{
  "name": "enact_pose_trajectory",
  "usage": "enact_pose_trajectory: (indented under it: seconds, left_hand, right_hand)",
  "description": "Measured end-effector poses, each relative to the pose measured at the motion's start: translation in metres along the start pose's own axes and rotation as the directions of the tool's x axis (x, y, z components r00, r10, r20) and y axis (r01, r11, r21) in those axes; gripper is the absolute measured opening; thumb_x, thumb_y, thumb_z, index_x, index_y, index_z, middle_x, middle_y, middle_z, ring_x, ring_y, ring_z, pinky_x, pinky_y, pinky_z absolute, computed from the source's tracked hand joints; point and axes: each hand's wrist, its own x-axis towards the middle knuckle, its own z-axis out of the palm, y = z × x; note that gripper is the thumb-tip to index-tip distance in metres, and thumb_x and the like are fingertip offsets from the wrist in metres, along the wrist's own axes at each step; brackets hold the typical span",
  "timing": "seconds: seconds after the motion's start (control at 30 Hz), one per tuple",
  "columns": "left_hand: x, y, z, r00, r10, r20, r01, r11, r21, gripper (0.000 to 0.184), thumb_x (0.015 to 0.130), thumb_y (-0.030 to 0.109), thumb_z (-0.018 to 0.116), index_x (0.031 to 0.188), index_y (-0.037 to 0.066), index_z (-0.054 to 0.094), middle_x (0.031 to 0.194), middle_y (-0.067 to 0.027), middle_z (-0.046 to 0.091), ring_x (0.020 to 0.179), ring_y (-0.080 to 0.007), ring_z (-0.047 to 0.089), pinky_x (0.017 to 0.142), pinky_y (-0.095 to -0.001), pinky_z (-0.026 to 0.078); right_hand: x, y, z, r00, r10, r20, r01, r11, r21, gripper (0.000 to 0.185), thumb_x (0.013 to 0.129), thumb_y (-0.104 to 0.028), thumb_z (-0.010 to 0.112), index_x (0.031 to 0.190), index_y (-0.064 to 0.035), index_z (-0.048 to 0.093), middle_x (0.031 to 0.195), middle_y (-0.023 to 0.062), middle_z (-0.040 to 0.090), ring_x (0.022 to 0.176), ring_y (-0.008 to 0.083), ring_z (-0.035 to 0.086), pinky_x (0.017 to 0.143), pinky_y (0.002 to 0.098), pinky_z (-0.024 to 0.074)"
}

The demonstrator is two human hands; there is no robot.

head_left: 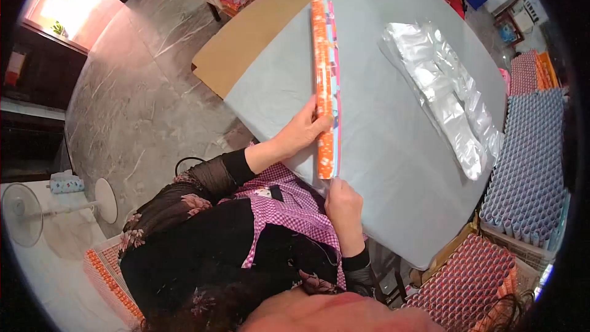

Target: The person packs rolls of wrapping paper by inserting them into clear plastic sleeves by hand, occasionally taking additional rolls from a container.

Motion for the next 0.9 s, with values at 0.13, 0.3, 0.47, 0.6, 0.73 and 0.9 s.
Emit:
enact_pose_trajectory:
  seconds: [0.13, 0.3, 0.47, 0.6, 0.73, 0.9]
  left_hand:
    - [0.004, -0.014, -0.008, 0.987, -0.072, -0.142, 0.067, 0.997, -0.04, 0.047, 0.089, 0.013, 0.057, 0.13, 0.002, 0.039, 0.118, -0.0082, 0.052, 0.106, -0.0136, 0.052, 0.092, -0.0327, 0.045]
    - [0.007, -0.031, -0.028, 0.975, 0.18, -0.132, -0.121, 0.922, 0.367, 0.058, 0.085, 0.013, 0.06, 0.135, -0.001, 0.035, 0.132, -0.0188, 0.043, 0.116, -0.0257, 0.05, 0.097, -0.0389, 0.042]
    - [0.017, -0.016, -0.026, 0.85, 0.51, 0.132, -0.343, 0.346, 0.873, 0.069, 0.081, 0.019, 0.064, 0.137, -0.006, 0.032, 0.143, -0.0282, 0.028, 0.131, -0.0418, 0.032, 0.107, -0.0472, 0.03]
    - [0.025, -0.007, -0.012, 0.879, 0.372, 0.299, -0.368, 0.13, 0.921, 0.075, 0.083, 0.032, 0.063, 0.137, -0.009, 0.033, 0.147, -0.0294, 0.023, 0.139, -0.0466, 0.017, 0.111, -0.0532, 0.018]
    - [0.029, -0.019, -0.011, 0.906, 0.265, 0.33, -0.346, 0.015, 0.938, 0.079, 0.085, 0.043, 0.059, 0.139, -0.008, 0.032, 0.148, -0.0275, 0.024, 0.14, -0.0454, 0.015, 0.112, -0.0551, 0.014]
    - [0.028, -0.023, -0.013, 0.893, 0.279, 0.354, -0.356, -0.043, 0.933, 0.08, 0.085, 0.048, 0.057, 0.139, -0.007, 0.034, 0.148, -0.0256, 0.026, 0.14, -0.0436, 0.015, 0.112, -0.0553, 0.014]
  right_hand:
    - [0.004, 0.004, 0.0, 1.0, -0.023, -0.002, 0.023, 1.0, -0.018, 0.011, 0.077, -0.004, 0.057, 0.082, -0.0029, 0.047, 0.068, 0.016, 0.055, 0.061, 0.0359, 0.058, 0.054, 0.0447, 0.0471]
    - [0.006, 0.012, -0.003, 0.998, -0.016, -0.064, 0.016, 1.0, -0.002, 0.009, 0.078, -0.004, 0.055, 0.082, -0.0039, 0.047, 0.068, 0.0145, 0.055, 0.061, 0.0341, 0.059, 0.053, 0.0435, 0.0475]
    - [0.006, 0.014, -0.006, 0.997, 0.008, -0.077, -0.009, 1.0, -0.012, 0.009, 0.079, -0.005, 0.055, 0.082, -0.0046, 0.047, 0.068, 0.0128, 0.056, 0.062, 0.0325, 0.06, 0.053, 0.0433, 0.0483]
    - [0.006, 0.011, -0.006, 0.996, 0.061, -0.07, -0.06, 0.998, 0.016, 0.011, 0.078, -0.005, 0.057, 0.084, -0.0039, 0.047, 0.069, 0.0146, 0.057, 0.064, 0.0345, 0.06, 0.055, 0.0448, 0.0478]
    - [0.005, 0.011, -0.001, 0.99, 0.128, -0.064, -0.127, 0.991, 0.033, 0.013, 0.081, -0.007, 0.058, 0.086, -0.0034, 0.047, 0.07, 0.0159, 0.059, 0.064, 0.0352, 0.06, 0.055, 0.0456, 0.0474]
    - [0.007, 0.009, -0.003, 0.983, 0.185, -0.015, -0.183, 0.978, 0.105, 0.021, 0.083, -0.011, 0.06, 0.099, -0.0027, 0.049, 0.074, 0.0196, 0.061, 0.067, 0.0385, 0.061, 0.056, 0.0469, 0.0471]
